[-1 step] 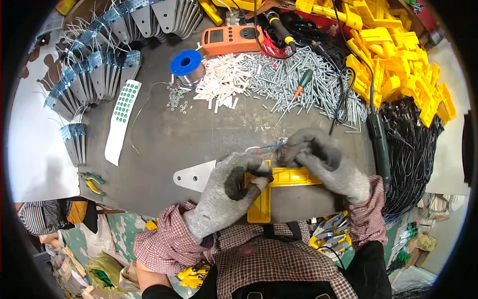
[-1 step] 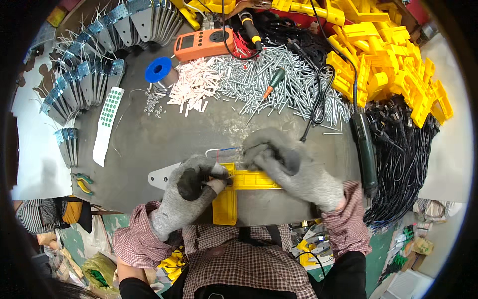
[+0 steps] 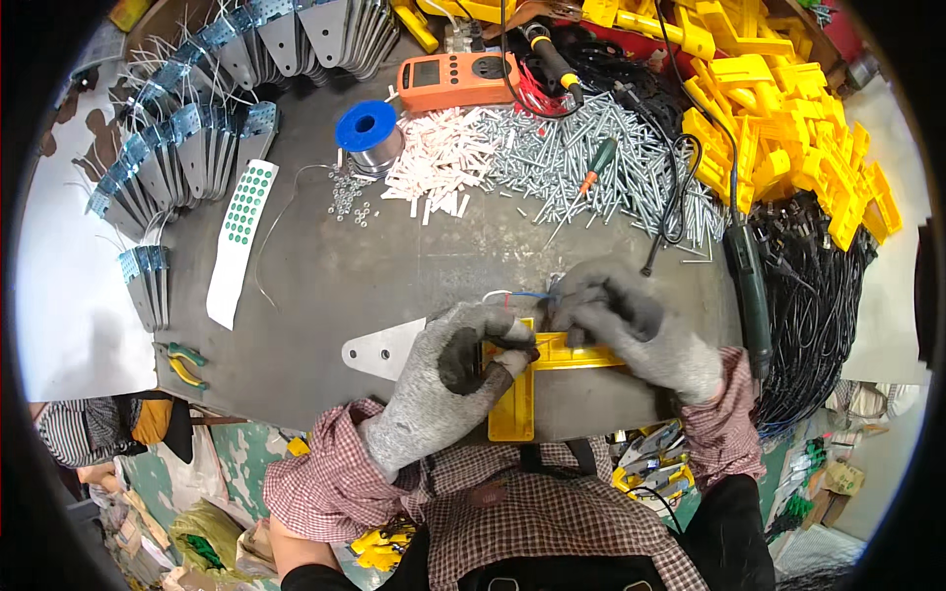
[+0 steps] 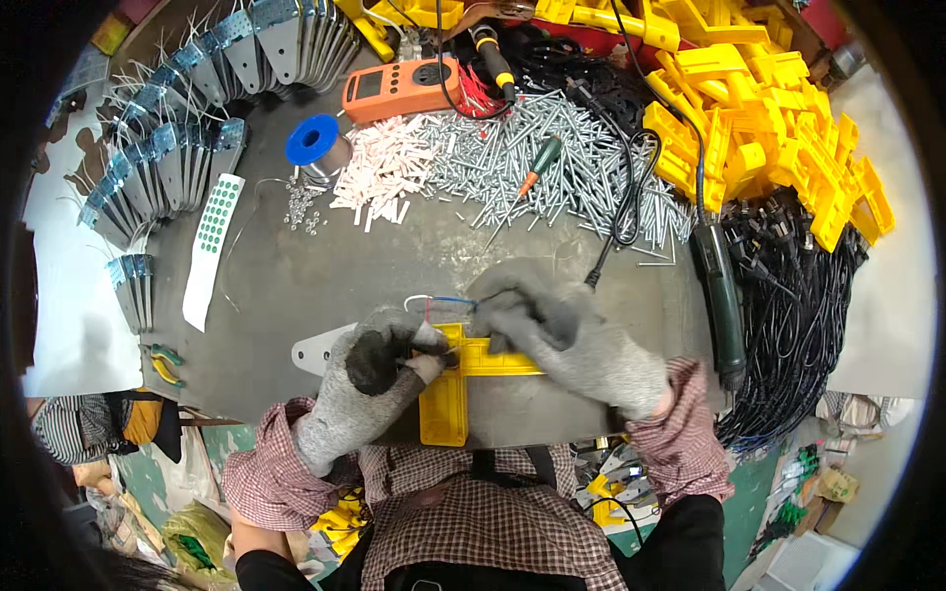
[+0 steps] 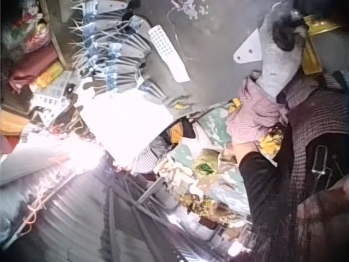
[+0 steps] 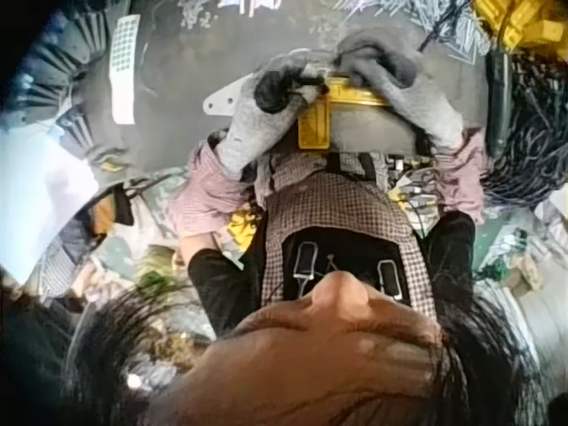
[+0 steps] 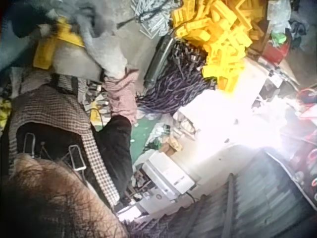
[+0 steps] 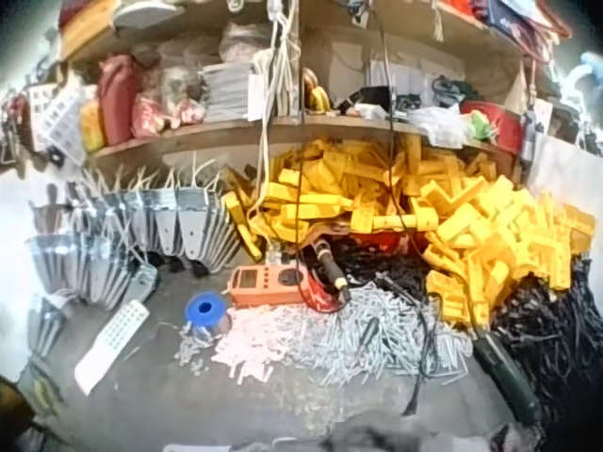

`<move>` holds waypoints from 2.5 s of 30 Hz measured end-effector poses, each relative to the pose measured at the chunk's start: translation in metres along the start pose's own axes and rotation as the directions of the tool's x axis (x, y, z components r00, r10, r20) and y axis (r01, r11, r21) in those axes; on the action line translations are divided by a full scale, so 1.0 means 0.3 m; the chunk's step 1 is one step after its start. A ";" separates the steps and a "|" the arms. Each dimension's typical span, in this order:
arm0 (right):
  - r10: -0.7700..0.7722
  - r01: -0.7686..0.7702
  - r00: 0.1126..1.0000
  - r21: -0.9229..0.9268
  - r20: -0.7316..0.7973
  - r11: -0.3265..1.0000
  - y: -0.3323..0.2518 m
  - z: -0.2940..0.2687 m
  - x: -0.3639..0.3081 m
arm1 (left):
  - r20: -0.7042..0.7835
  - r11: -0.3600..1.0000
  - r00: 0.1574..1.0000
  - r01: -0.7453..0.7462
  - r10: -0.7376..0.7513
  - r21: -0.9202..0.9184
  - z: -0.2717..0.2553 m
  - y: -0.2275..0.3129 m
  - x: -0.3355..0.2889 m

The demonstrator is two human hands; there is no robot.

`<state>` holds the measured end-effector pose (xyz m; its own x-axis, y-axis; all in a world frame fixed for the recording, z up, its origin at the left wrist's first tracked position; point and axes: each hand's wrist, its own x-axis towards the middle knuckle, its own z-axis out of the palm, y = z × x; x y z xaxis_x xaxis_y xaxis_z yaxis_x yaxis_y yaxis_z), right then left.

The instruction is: The person assembles a yellow plastic electronic component by soldering wires to it with a soldering iron, then attaching metal plates to the component with screws using a power screwdriver.

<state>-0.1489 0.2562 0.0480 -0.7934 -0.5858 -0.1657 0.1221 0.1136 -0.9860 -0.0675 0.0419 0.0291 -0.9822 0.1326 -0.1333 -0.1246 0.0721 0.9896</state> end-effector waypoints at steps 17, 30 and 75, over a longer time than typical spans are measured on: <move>-0.135 0.208 0.966 -0.356 0.219 0.911 0.026 0.000 0.040 | -0.077 0.989 0.992 -0.091 0.100 0.114 0.004 0.001 0.020; -0.143 0.208 0.974 -0.442 0.175 0.873 0.013 0.012 0.034 | -0.058 1.000 0.998 -0.024 0.024 0.001 0.008 0.039 0.031; -0.177 0.203 0.979 -0.532 0.101 0.822 0.009 0.060 0.037 | 0.048 0.772 0.920 -0.353 0.388 0.528 -0.006 0.047 0.028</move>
<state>-0.1467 0.2357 0.0431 -0.7384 -0.6743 0.0100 -0.3776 0.4011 -0.8346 -0.0777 0.0421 0.0419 -0.9455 0.1970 0.2592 0.3252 0.5313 0.7823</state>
